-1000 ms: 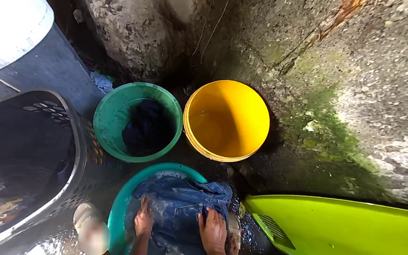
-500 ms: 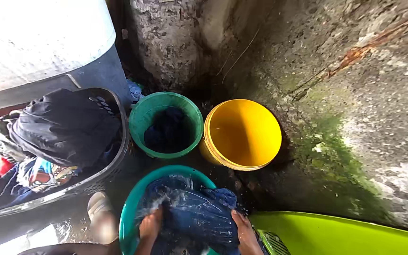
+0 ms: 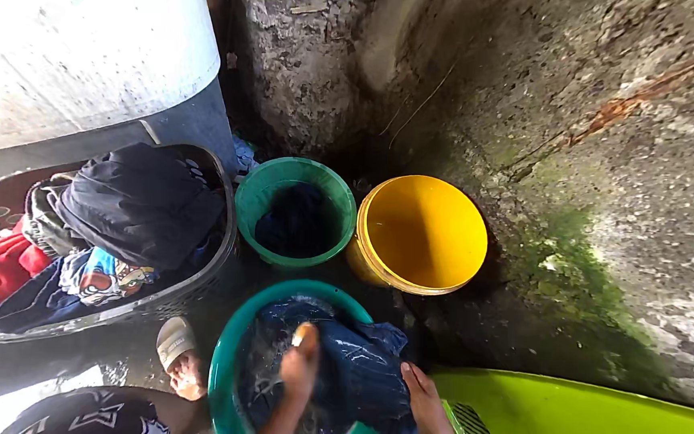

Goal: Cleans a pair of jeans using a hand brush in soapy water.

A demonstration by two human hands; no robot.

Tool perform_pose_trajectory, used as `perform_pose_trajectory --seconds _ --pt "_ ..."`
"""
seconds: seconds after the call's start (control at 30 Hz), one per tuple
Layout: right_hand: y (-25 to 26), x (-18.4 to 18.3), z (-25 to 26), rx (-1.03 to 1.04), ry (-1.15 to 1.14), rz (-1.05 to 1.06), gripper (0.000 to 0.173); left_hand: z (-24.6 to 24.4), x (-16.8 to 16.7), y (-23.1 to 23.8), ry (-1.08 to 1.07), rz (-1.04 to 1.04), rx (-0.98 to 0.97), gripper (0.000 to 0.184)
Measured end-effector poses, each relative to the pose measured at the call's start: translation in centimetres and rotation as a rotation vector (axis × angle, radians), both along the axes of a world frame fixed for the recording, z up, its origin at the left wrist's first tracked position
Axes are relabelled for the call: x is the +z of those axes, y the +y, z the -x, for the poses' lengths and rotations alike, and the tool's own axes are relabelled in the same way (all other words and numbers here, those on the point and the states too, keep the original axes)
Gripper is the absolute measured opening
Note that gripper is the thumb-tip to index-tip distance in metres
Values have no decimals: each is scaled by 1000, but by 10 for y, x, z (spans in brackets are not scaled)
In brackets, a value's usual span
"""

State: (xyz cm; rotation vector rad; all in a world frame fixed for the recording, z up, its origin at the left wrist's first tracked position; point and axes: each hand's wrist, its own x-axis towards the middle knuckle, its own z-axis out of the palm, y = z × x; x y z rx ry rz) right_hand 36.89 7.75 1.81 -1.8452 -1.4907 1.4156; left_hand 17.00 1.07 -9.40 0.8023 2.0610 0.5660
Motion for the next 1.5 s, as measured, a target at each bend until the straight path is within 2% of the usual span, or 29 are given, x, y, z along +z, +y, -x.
perform_pose_trajectory --seconds 0.07,0.1,0.13,0.17,0.23,0.27,0.33,0.4,0.47,0.5,0.53,0.63,0.67,0.7,0.77,0.83,0.93,1.0,1.13,1.2,1.27,1.33,1.37,1.43,1.5 --pt "2 -17 1 -33 10 7 36 -46 44 13 -72 -494 58 40" --pt "1 -17 2 -38 24 -3 36 -68 53 18 -113 -677 42 39" --pt "1 -9 3 -32 46 -25 34 -80 49 19 -106 -744 -6 37" --pt "2 6 3 -14 76 -58 31 -77 31 16 -31 -668 -61 36" --pt "1 35 0 48 111 -137 25 -31 -12 -1 118 -100 -205 40" --pt "4 42 -2 87 117 -177 24 -2 -28 -7 122 153 -237 44" --pt "15 32 -14 158 -3 -272 25 43 -43 -19 150 362 -132 44" --pt "29 12 -30 358 -369 -250 33 70 -44 -33 186 306 75 41" --pt "41 11 -23 660 -741 120 40 84 -36 -32 230 208 191 48" --pt "40 11 -13 741 -850 226 41 85 -35 -30 251 162 207 49" --pt "35 9 -3 736 -890 199 40 83 -38 -28 266 136 194 49" --pt "20 -8 20 530 -716 -314 34 62 -54 -22 191 265 -7 63" --pt "21 -14 32 519 -638 -403 32 50 -57 -24 133 342 -93 67" --pt "23 -18 46 542 -573 -404 32 35 -59 -27 88 394 -163 64" --pt "35 -29 78 631 -499 -279 34 6 -57 -31 17 418 -299 53" --pt "46 -52 110 774 -510 -121 39 -11 -43 -34 -78 402 -457 50" --pt "48 -104 133 1034 -628 69 63 -9 -11 -23 -165 406 -742 49" --pt "34 -130 126 1134 -666 218 61 2 8 -14 -232 421 -852 49" --pt "-2 -149 89 1162 -619 508 49 68 12 -15 -443 373 -795 38" --pt "-18 -146 76 1162 -562 645 48 108 6 -10 -428 388 -750 39" --pt "-28 -127 85 1240 -621 731 47 134 5 -5 -307 345 -660 36" --pt "-35 -101 109 1352 -759 713 49 135 -1 -5 -136 333 -558 32" --pt "-37 -94 119 1384 -803 695 50 127 -8 -9 -63 344 -523 37" --pt "-37 -98 131 1350 -816 656 51 96 -29 -18 51 434 -505 60" --pt "-33 -109 129 1254 -818 614 55 62 -55 -36 176 501 -489 59"
